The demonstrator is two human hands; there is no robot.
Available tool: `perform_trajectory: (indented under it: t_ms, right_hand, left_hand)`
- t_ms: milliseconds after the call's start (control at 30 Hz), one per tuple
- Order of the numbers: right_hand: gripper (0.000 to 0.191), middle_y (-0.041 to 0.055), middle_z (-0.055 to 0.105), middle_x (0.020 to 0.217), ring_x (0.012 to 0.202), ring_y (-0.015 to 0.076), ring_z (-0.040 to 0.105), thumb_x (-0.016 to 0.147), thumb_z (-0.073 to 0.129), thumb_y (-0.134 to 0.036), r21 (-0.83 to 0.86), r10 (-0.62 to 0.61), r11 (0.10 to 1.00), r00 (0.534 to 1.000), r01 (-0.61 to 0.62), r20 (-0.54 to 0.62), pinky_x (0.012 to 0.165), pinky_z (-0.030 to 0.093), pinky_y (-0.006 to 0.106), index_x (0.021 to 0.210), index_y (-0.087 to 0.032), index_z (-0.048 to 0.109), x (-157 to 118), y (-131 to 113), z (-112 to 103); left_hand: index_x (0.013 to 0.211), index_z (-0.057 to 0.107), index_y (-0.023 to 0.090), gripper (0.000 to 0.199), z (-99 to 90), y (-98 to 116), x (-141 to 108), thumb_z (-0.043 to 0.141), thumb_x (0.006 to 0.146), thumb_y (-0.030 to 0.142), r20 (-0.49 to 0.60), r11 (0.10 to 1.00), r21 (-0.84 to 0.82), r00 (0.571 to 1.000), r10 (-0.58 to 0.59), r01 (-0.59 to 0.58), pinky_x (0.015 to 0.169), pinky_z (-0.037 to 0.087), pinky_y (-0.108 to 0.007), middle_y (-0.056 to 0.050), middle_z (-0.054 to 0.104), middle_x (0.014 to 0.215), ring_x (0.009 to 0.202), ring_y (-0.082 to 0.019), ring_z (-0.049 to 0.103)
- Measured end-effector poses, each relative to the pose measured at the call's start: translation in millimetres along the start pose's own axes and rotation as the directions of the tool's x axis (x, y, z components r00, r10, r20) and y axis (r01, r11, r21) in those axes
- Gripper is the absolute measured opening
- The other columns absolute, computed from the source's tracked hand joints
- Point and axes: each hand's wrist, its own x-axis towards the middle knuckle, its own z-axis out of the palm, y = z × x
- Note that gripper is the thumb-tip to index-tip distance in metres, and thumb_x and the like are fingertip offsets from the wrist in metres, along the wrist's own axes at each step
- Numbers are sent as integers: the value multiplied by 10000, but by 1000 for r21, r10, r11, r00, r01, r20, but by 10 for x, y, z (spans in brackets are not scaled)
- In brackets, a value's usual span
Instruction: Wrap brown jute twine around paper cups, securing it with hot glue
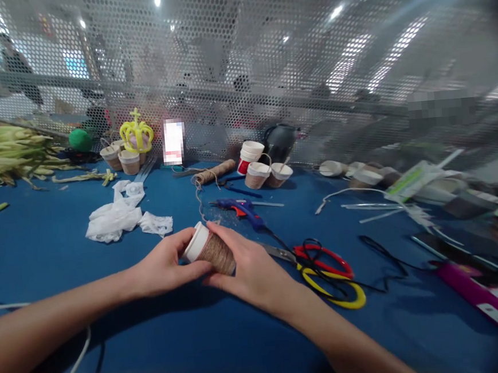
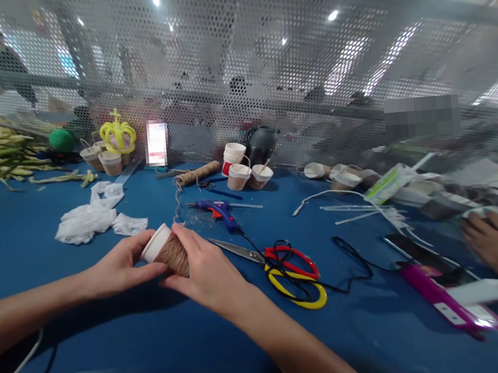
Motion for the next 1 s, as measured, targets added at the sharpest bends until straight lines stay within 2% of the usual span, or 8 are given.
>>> perform_trajectory:
  t_ms: [167, 400, 600, 667, 733, 800, 1000]
  right_hand:
    - [801, 169, 438, 1294, 1183, 265, 418, 650, 696, -324, -49, -70, 996, 997, 69, -19, 966, 368, 437, 1326, -152, 304, -16, 46, 100]
    - [684, 178, 481, 1252, 1156, 271, 442, 736, 580, -468, -86, -113, 991, 989, 105, -91, 954, 371, 453, 1286, -118, 374, -11, 15, -18]
    - [489, 148, 485, 1257, 1151, 235, 454, 851, 435, -359, -31, -80, 997, 993, 77, -91, 955, 374, 437, 1292, -157, 375, -9, 3, -7]
    - [551, 152, 475, 1269, 1155, 252, 453, 816, 489, -396, 1, -39, 999, 998, 39, -56, 949, 376, 450, 1301, -166, 365, -10, 4, -2]
    - [708, 159, 458, 1285, 1166, 280, 438, 716, 602, -462, 33, -5, 999, 1000, 5, -5, 948, 374, 460, 1311, -169, 354, -8, 3, -4]
    - [806, 161, 443, 1297, 1177, 287, 424, 642, 677, -449, 49, 11, 999, 1000, -12, 29, 958, 362, 457, 1320, -172, 340, -4, 0, -8]
    - [818, 189, 412, 1312, 1199, 259, 401, 643, 702, -333, 26, 7, 1000, 999, -8, 54, 988, 334, 431, 1326, -109, 311, 5, -13, 4]
  left_hand:
    - [927, 513, 115, 251, 42, -2, 12, 570, 715, 237, -37, 997, -44, 997, -70, 68, 627, 437, -245, 4, 538, 745, 663, -121, 500]
    - [835, 520, 114, 164, 24, -16, 7, 561, 733, 235, -15, 999, -7, 999, -36, 36, 581, 406, -211, 12, 532, 698, 621, -104, 473]
    - [846, 512, 118, 181, 35, -3, 8, 556, 747, 263, 6, 999, -23, 1000, -28, 28, 597, 425, -222, 3, 558, 703, 634, -117, 508]
    - [866, 513, 121, 190, 36, -5, 6, 557, 746, 261, -14, 999, -27, 999, -31, 30, 607, 423, -226, 3, 554, 717, 642, -118, 505]
    - [893, 514, 124, 204, 33, -15, 3, 561, 742, 253, -27, 999, -43, 999, -33, 32, 614, 418, -228, 4, 546, 734, 647, -116, 497]
    - [920, 510, 123, 232, 28, -25, -2, 565, 743, 263, -22, 997, -65, 999, -40, 39, 617, 413, -231, 3, 535, 742, 652, -116, 487]
    - [891, 515, 108, 234, -3, 0, -19, 535, 761, 301, 17, 992, -121, 1000, -25, 27, 636, 396, -233, -9, 515, 755, 681, -123, 468]
